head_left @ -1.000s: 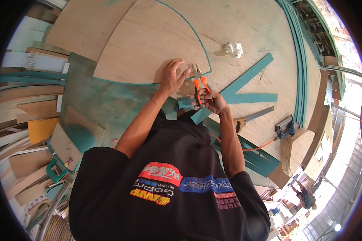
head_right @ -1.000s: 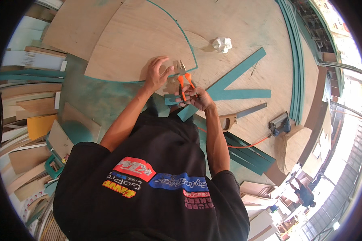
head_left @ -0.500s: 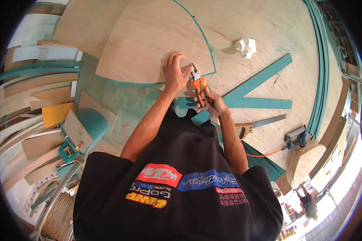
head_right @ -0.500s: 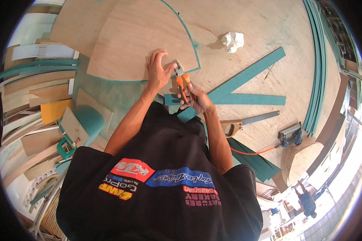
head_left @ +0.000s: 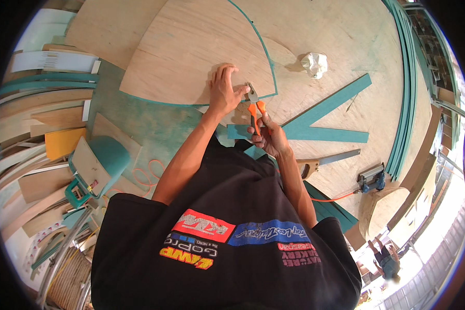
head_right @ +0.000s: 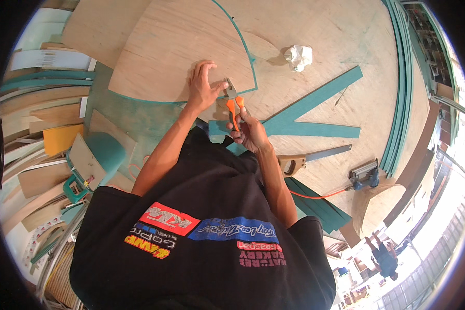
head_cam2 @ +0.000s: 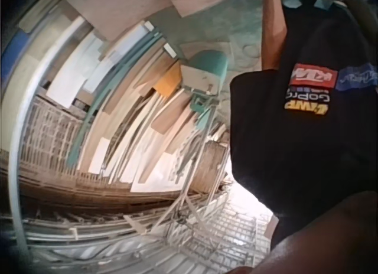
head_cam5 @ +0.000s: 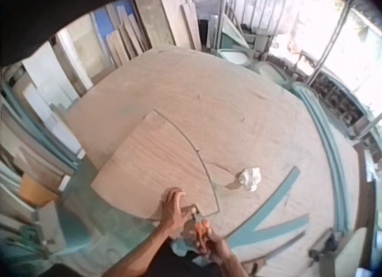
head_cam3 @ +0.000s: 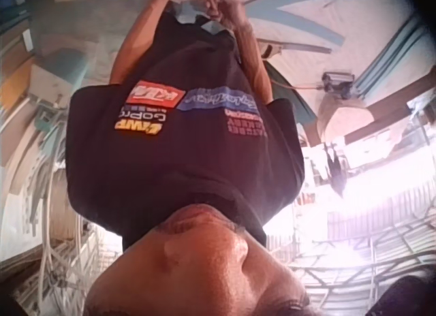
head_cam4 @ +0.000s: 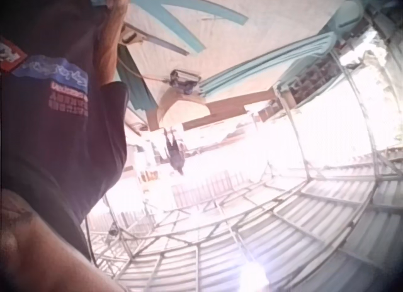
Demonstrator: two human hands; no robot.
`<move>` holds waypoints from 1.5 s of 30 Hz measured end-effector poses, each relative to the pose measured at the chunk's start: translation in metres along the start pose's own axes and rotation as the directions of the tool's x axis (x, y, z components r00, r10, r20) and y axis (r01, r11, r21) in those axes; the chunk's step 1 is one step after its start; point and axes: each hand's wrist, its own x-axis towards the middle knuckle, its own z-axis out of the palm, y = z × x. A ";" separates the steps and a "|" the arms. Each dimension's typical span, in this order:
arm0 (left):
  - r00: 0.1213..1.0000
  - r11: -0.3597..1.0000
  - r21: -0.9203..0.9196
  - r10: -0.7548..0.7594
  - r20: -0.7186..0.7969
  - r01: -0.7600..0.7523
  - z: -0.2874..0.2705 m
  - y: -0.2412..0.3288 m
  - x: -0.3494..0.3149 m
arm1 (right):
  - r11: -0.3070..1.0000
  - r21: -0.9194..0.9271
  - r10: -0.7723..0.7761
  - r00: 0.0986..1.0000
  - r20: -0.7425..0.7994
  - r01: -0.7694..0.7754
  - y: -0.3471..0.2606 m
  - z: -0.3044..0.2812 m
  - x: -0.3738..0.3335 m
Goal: The person assembles a curved wooden frame by applying adhesive, wiping excess with a cloth, and securing the pieces with a pneumatic nail gun before trimming a component with a hand saw.
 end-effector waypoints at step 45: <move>0.961 0.953 0.124 0.274 0.035 -0.276 -0.016 -0.015 -0.005 | -0.054 -0.946 -0.778 0.607 -0.161 -0.321 0.029 0.051 0.030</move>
